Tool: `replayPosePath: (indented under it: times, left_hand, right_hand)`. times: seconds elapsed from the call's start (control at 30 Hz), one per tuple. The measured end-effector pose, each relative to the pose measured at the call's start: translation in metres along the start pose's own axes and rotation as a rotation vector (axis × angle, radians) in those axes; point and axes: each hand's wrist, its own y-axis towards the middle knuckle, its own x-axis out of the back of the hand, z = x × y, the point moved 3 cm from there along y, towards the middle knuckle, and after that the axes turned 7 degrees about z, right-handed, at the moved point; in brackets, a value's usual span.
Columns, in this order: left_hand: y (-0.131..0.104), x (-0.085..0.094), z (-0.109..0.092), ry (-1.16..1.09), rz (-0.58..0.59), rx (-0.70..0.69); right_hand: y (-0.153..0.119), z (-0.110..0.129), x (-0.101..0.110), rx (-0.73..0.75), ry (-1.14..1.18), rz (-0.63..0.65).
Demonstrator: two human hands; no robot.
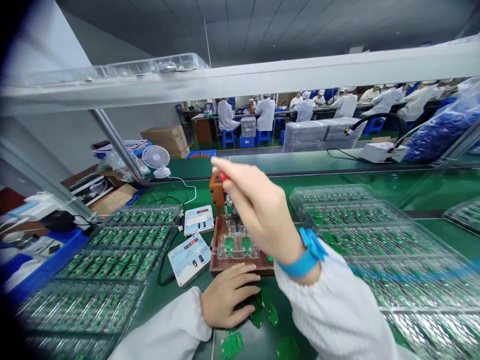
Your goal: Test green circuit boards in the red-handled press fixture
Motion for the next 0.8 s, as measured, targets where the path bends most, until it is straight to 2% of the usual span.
replayPosePath:
  times: [0.13, 0.27, 0.4, 0.5, 0.63, 0.8]
  left_hand:
    - [0.000, -0.003, 0.002, -0.032, -0.020, 0.013]
    - [0.000, -0.006, 0.003, -0.035, 0.005, 0.032]
    - [-0.001, -0.009, 0.004, -0.024, 0.032, 0.054]
    - [0.001, -0.007, 0.003, -0.031, 0.001, 0.045]
    - [0.003, -0.004, 0.002, -0.049, -0.058, 0.033]
    - [0.006, -0.008, 0.002, -0.057, -0.020, 0.060]
  right_hand:
    - [-0.042, 0.005, -0.013, 0.056, -0.080, 0.015]
    - [-0.064, -0.009, -0.025, 0.056, 0.012, 0.004]
    - [-0.082, -0.027, -0.038, 0.108, 0.091, 0.046]
    - [-0.091, -0.037, -0.046, 0.138, 0.116, 0.036]
    - [-0.094, -0.040, -0.054, 0.151, 0.128, -0.058]
    - [-0.098, -0.039, -0.062, 0.097, 0.154, -0.134]
